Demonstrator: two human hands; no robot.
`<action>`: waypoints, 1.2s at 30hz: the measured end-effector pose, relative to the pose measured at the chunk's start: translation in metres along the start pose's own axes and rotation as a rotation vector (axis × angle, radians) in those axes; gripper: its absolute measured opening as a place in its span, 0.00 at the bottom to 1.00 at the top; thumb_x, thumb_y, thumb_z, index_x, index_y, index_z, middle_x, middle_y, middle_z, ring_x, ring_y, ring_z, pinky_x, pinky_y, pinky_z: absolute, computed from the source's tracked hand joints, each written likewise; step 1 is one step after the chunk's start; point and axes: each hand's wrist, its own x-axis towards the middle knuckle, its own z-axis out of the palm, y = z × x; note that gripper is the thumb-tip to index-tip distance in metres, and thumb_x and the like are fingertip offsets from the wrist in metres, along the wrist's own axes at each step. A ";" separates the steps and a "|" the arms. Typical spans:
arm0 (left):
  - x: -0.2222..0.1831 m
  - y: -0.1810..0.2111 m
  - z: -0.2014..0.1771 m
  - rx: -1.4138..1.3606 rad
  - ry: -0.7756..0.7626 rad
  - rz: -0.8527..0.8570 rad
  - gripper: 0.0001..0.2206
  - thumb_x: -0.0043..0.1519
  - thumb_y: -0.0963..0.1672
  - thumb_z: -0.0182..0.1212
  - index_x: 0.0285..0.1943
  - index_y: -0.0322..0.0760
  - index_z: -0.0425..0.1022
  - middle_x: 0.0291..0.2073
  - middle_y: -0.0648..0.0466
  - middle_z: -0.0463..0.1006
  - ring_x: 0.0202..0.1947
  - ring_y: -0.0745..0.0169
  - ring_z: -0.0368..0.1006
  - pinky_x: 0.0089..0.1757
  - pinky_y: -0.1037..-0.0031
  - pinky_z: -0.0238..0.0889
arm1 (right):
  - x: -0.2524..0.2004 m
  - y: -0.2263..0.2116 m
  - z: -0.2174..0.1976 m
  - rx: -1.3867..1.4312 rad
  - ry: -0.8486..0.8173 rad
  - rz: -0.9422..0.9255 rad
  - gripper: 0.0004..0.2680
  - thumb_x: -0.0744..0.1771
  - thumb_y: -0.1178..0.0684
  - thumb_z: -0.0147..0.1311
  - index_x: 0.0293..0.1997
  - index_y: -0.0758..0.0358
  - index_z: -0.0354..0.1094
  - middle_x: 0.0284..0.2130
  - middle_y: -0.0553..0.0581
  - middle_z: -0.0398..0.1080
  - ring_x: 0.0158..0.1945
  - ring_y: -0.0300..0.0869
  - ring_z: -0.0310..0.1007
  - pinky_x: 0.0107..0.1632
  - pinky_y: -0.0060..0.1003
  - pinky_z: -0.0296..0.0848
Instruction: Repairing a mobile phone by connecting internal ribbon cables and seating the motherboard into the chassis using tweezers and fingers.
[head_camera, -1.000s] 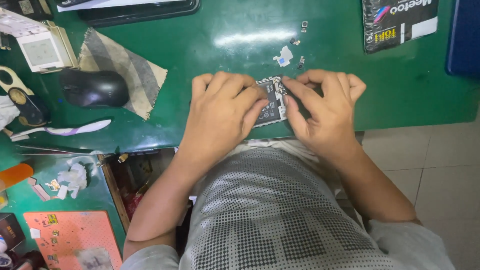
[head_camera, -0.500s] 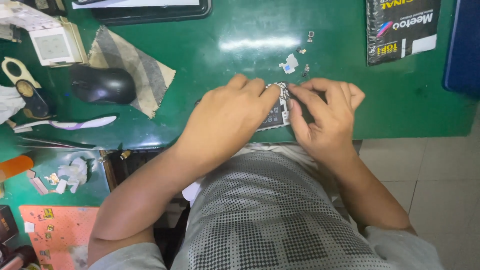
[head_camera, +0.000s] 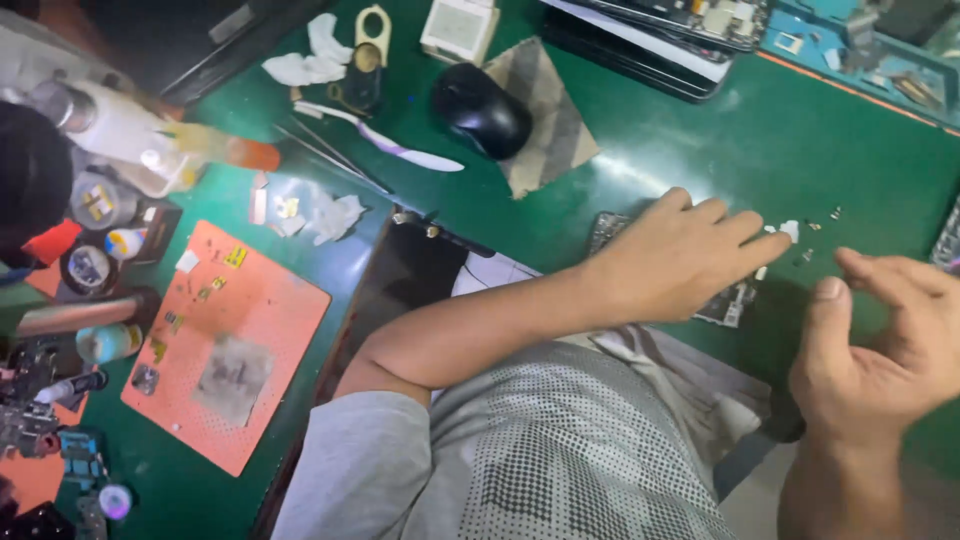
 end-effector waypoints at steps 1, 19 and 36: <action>-0.001 -0.005 0.000 0.010 0.007 -0.017 0.20 0.49 0.42 0.54 0.51 0.47 0.60 0.34 0.59 0.70 0.31 0.57 0.69 0.29 0.66 0.56 | 0.013 -0.012 0.004 0.011 -0.008 -0.015 0.04 0.69 0.71 0.48 0.47 0.85 0.64 0.39 0.77 0.61 0.45 0.59 0.60 0.52 0.47 0.61; -0.019 -0.076 -0.035 -1.416 -0.233 0.180 0.06 0.46 0.40 0.61 0.28 0.38 0.68 0.25 0.59 0.65 0.26 0.68 0.64 0.29 0.80 0.61 | 0.081 -0.157 0.294 -0.303 -0.330 -0.611 0.06 0.53 0.60 0.51 0.09 0.57 0.60 0.09 0.52 0.59 0.15 0.43 0.62 0.18 0.34 0.55; -0.016 -0.071 -0.006 -1.220 0.060 0.102 0.06 0.57 0.44 0.53 0.29 0.37 0.69 0.28 0.56 0.70 0.28 0.63 0.67 0.32 0.76 0.61 | 0.077 -0.120 0.102 0.419 -0.361 -0.109 0.14 0.64 0.62 0.33 0.54 0.72 0.49 0.44 0.71 0.59 0.47 0.60 0.64 0.42 0.48 0.71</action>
